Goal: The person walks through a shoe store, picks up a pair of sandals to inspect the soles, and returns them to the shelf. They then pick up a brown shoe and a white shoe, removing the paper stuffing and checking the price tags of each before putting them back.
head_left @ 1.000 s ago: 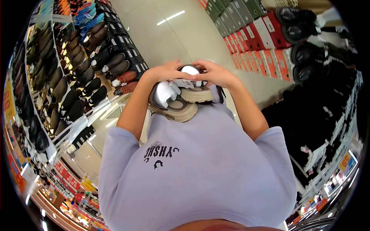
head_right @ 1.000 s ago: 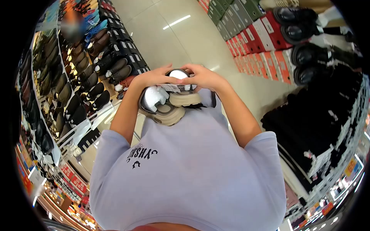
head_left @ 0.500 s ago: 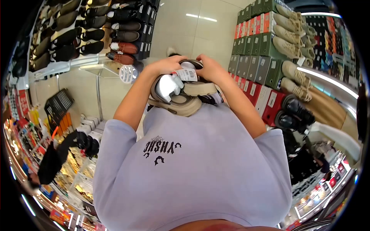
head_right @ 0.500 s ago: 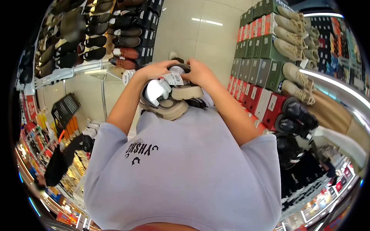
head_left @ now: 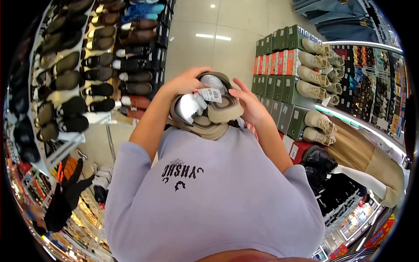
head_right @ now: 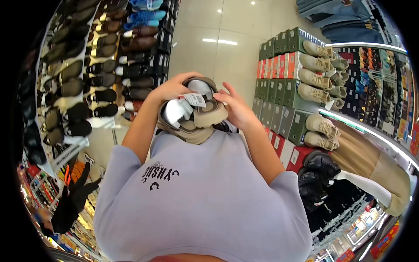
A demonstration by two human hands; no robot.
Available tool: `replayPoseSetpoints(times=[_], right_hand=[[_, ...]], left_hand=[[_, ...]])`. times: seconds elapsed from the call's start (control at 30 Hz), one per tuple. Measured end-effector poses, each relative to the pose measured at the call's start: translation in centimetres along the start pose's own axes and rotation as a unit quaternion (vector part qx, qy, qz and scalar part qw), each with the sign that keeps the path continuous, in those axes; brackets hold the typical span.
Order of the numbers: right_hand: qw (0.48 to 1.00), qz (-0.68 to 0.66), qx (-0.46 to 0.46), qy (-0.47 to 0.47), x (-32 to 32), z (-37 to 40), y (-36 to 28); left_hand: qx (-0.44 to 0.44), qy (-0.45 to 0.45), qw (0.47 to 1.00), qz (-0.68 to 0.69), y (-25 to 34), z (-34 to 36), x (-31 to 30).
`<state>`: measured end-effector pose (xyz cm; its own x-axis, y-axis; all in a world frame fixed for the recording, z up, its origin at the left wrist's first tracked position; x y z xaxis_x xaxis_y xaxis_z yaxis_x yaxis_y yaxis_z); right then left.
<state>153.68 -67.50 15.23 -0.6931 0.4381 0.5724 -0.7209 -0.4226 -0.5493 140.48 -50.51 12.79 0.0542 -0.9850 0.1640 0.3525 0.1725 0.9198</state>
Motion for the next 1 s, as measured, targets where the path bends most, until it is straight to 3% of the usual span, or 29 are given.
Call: replayPoseSetpoints(times=[0.1,0.17,0.23,0.4,0.5,0.57,0.63,0.73,0.8,0.9,1.0], right_hand=[[0.995,-0.099,-0.006,0.030,-0.4,-3.5,-2.1],[0.984,-0.170,0.014,0.044,-0.6,-5.2,-2.8],[0.981,-0.194,0.028,-0.007,-0.1,-7.4,-4.6],[0.964,-0.238,-0.013,-0.118,1.6,-12.4,-9.9],[0.966,-0.219,-0.036,-0.131,0.6,-15.9,-13.8],[0.959,-0.231,-0.029,-0.163,-0.4,-18.2,-16.8],[0.953,-0.229,-0.027,-0.195,-1.6,-20.6,-21.3],[0.951,-0.212,-0.003,-0.225,-2.8,-23.0,-27.4],[0.948,-0.212,-0.017,-0.236,-2.8,-24.3,-31.1],[0.941,-0.210,-0.023,-0.263,-3.7,-26.6,-34.8],[0.902,-0.250,-0.029,-0.350,-3.3,-27.3,-37.9]], left_hand=[[0.012,-0.002,1.000,0.029,2.4,-1.6,-3.3],[-0.040,-0.005,0.997,0.069,2.7,-2.3,-5.1],[0.079,0.000,0.995,0.053,4.8,-2.7,-7.1],[0.110,-0.010,0.990,0.091,7.4,-6.0,-12.5],[0.173,0.002,0.985,-0.014,8.9,-8.5,-16.4],[0.251,0.020,0.952,0.172,11.9,-11.0,-18.5],[0.262,0.093,0.928,0.247,15.3,-13.1,-20.2],[0.293,0.240,0.913,0.150,19.9,-16.4,-23.3],[0.324,0.365,0.869,0.074,22.7,-18.4,-24.9],[0.339,0.436,0.833,-0.004,25.1,-21.4,-26.4],[0.317,0.485,0.810,-0.090,25.1,-22.9,-27.1]])
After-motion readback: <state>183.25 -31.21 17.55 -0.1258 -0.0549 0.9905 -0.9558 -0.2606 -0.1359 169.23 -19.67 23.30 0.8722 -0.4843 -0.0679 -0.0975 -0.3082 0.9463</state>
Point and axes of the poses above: each hand's wrist, its own z-axis away from the middle knuckle, its own x-axis out of the palm, y = z × x, the point moved 2 cm from there along -z, towards the middle knuckle, and after that the axes turned 10 degrees about -y, right-handed, at the moved point
